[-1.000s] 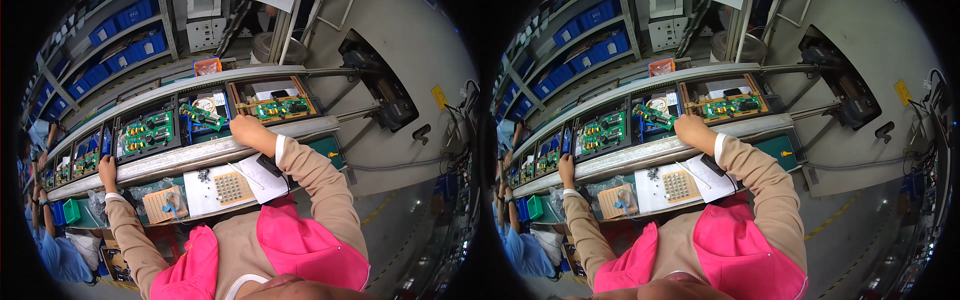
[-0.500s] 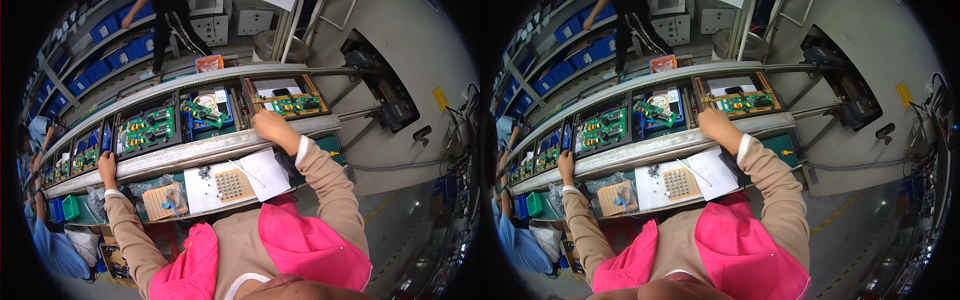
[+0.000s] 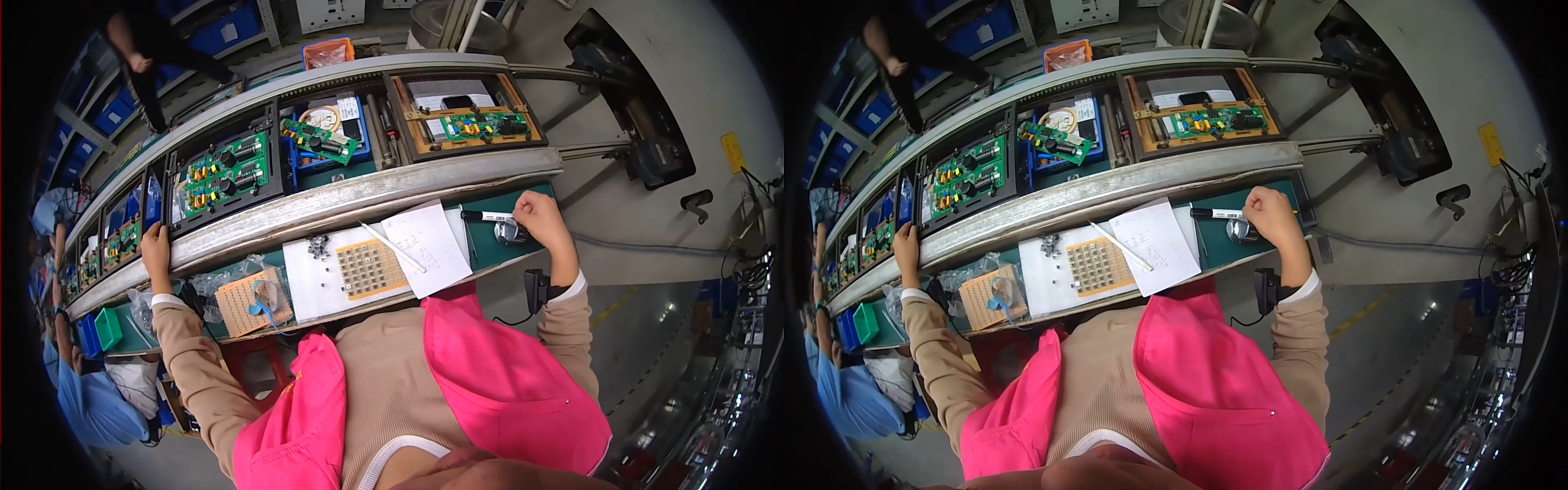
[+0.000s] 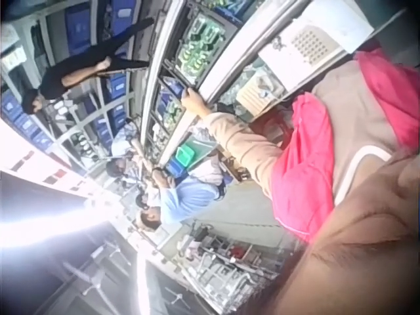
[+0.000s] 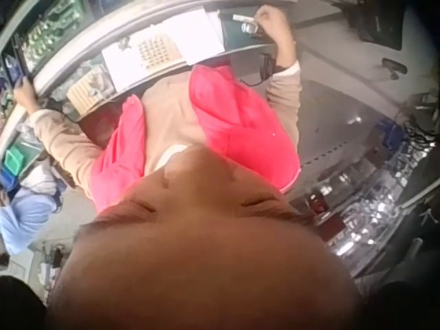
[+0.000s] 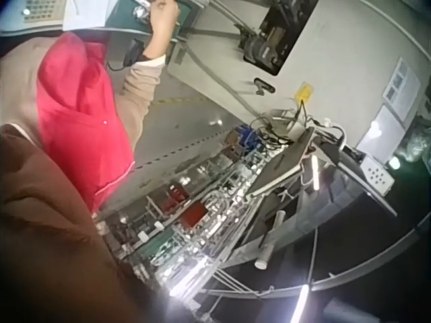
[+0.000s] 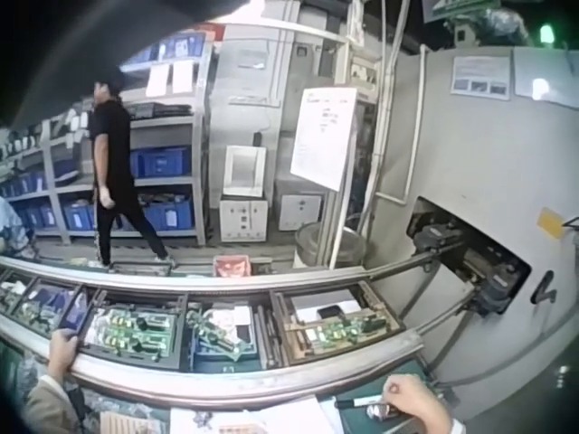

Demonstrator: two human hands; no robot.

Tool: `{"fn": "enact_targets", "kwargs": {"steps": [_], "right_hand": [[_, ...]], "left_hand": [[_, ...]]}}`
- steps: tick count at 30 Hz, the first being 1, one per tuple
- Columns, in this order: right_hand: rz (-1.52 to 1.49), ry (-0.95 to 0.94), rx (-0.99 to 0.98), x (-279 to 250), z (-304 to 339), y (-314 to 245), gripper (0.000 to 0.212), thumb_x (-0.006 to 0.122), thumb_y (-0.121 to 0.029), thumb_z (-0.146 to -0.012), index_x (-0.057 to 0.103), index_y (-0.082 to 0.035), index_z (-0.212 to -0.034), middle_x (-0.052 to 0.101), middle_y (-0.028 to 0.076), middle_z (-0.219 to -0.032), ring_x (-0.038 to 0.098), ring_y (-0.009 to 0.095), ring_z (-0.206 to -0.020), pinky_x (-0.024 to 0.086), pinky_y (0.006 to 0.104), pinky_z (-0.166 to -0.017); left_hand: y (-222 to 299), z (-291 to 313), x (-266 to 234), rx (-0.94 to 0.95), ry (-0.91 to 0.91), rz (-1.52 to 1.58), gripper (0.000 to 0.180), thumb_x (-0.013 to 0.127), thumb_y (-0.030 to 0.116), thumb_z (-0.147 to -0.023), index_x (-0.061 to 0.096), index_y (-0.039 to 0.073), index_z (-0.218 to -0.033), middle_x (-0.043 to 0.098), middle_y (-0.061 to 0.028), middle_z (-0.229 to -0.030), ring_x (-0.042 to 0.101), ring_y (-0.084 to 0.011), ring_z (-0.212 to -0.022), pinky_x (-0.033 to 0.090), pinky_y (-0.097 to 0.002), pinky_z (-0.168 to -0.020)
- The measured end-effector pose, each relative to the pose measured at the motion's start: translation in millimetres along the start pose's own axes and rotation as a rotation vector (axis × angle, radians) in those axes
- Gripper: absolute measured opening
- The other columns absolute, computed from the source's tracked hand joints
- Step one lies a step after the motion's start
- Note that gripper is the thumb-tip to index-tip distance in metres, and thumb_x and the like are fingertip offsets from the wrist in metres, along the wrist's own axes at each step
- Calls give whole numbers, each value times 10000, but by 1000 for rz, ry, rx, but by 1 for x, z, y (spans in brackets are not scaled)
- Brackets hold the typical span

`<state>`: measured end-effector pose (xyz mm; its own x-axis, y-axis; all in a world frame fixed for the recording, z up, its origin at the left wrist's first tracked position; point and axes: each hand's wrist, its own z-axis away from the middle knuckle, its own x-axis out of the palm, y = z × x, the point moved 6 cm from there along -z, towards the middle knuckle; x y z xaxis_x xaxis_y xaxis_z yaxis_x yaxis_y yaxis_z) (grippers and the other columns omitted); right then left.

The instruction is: The person presses a counter, places components onto circuit boards, and writes on a piece of paper. They then slide the circuit boards into a machine and continue placing components and writing.

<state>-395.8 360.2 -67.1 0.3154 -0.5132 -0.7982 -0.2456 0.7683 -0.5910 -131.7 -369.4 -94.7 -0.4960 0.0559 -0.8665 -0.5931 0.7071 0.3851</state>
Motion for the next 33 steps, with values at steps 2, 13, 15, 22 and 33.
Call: {"fn": "enact_targets", "kwargs": {"steps": [2, 13, 15, 22, 33], "right_hand": [[-244, 164, -6, -6, 5, 13, 45, 622, -10, -720, 585, 9, -738, 556, 24, -596, 515, 84, -551, 412, 235, -511], [-235, 0, 94, -6, 5, 40, 77, 659, -38, -700, 596, -1, -728, 593, 47, -619, 558, 103, -558, 434, 249, -528], [70, 6, 30, -10, 8, 26, 73, 647, -9, -735, 576, 1, -743, 561, -3, -621, 517, 81, -576, 404, 222, -522], [-304, 38, -186, -19, -36, -52, 167, 692, -76, -737, 596, 19, -837, 612, 36, -725, 550, 95, -645, 443, 238, -595], [521, 177, -322, 85, -153, -191, 368, 620, -204, -790, 561, 61, -1039, 649, 250, -903, 663, 340, -840, 529, 411, -733]], "left_hand": [[6, -1, 3, 53, -18, 49, 332, 573, 273, -833, 654, 19, -1031, 651, -233, -884, 647, -354, -841, 483, -379, -736], [141, 15, 37, 244, -281, 73, 229, 587, 143, -756, 576, -83, -722, 554, -219, -599, 543, -233, -507, 409, -384, -523], [144, 20, 44, 259, -268, 112, 233, 588, 145, -755, 569, -83, -714, 545, -216, -591, 535, -221, -506, 405, -381, -520], [149, 28, 43, 245, -190, 258, 252, 592, 158, -744, 551, -85, -692, 529, -213, -579, 517, -224, -501, 395, -378, -515], [172, 40, 23, 251, -146, 183, 247, 594, 193, -730, 615, -53, -733, 583, -228, -647, 590, -349, -599, 470, -409, -597]]}}
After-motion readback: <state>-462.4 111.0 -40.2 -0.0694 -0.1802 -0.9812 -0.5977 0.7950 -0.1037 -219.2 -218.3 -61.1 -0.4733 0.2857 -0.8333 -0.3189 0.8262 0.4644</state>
